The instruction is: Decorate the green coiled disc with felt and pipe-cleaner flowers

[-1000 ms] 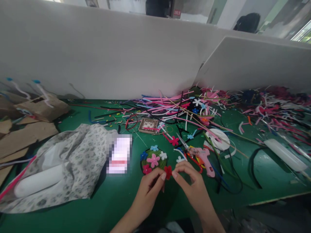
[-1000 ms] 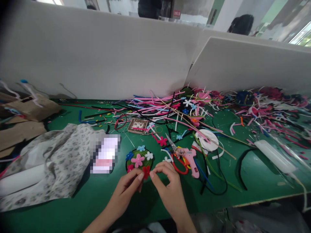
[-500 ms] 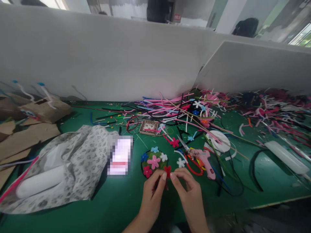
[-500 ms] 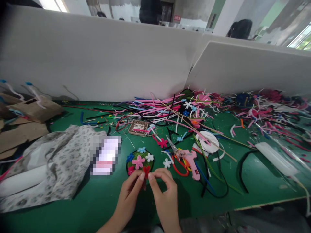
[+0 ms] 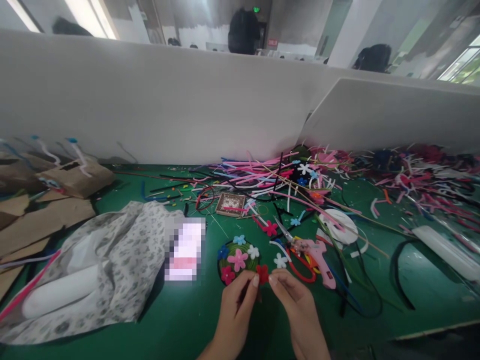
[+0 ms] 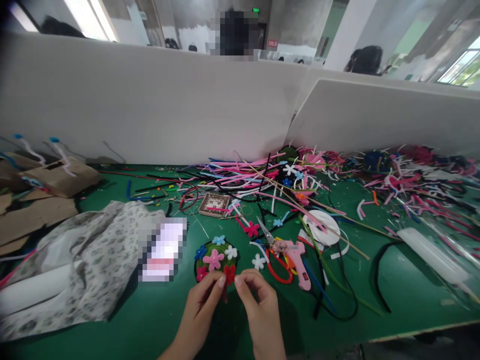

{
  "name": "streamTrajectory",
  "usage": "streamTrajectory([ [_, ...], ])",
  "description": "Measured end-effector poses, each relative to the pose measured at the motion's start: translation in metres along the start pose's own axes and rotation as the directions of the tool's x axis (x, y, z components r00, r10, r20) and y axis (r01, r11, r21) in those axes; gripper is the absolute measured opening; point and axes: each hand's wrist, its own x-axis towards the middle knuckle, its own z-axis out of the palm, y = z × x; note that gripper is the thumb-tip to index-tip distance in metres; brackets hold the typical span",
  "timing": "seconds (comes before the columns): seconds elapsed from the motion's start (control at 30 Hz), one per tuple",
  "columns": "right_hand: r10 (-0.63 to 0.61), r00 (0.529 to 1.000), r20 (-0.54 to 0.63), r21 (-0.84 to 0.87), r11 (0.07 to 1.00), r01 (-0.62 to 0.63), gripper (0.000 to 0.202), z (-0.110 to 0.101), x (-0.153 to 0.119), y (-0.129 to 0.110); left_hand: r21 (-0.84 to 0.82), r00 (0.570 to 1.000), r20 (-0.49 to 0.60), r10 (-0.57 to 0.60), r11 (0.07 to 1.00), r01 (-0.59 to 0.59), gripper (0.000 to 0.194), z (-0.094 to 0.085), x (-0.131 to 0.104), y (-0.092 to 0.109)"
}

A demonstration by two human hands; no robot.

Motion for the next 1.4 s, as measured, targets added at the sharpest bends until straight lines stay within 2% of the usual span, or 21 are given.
streamTrajectory([
  [0.17, -0.013, 1.000, -0.008, -0.001, 1.000, 0.013, 0.025, 0.000, 0.000, 0.005, 0.014, 1.000, 0.003, -0.002, 1.000, 0.002, 0.035, 0.003, 0.000, -0.002],
  [0.27, -0.069, 0.997, -0.037, -0.056, 0.996, 0.067, 0.025, 0.001, 0.001, 0.010, -0.007, 1.000, 0.000, 0.004, 1.000, -0.004, 0.035, 0.005, 0.000, -0.003],
  [0.53, -0.175, 0.984, -0.026, -0.161, 0.972, 0.168, 0.023, -0.001, 0.000, 0.015, -0.035, 1.000, 0.016, 0.004, 0.999, -0.004, 0.033, 0.005, -0.001, -0.004],
  [0.83, -0.304, 0.952, -0.039, -0.308, 0.910, 0.278, 0.021, -0.002, -0.003, 0.012, -0.023, 1.000, 0.015, 0.006, 1.000, -0.006, 0.034, 0.006, -0.004, -0.003],
  [1.0, -0.429, 0.897, -0.102, -0.447, 0.826, 0.344, 0.016, 0.001, -0.002, 0.018, 0.070, 0.999, 0.027, -0.017, 0.997, 0.015, 0.036, 0.006, 0.003, -0.003],
  [1.1, -0.513, 0.848, -0.133, -0.516, 0.767, 0.382, 0.014, -0.005, 0.006, 0.024, 0.148, 0.996, 0.081, -0.046, 0.988, 0.033, 0.042, -0.004, 0.011, -0.001],
  [1.17, -0.543, 0.822, -0.170, -0.561, 0.739, 0.373, 0.015, -0.014, 0.014, 0.027, 0.075, 0.989, 0.100, -0.105, 0.992, 0.098, 0.047, -0.016, 0.015, 0.004],
  [1.23, -0.556, 0.805, -0.208, -0.598, 0.724, 0.345, 0.017, -0.027, 0.021, 0.031, -0.070, 0.974, 0.106, -0.201, 0.975, 0.209, 0.054, -0.028, 0.015, 0.011],
  [1.3, -0.581, 0.781, -0.232, -0.637, 0.697, 0.329, 0.020, -0.041, 0.026, 0.034, -0.201, 0.954, 0.105, -0.282, 0.933, 0.298, 0.057, -0.038, 0.013, 0.018],
  [1.4, -0.658, 0.718, -0.226, -0.712, 0.615, 0.340, 0.021, -0.054, 0.026, 0.041, -0.346, 0.935, 0.105, -0.340, 0.868, 0.355, 0.056, -0.044, 0.008, 0.024],
])
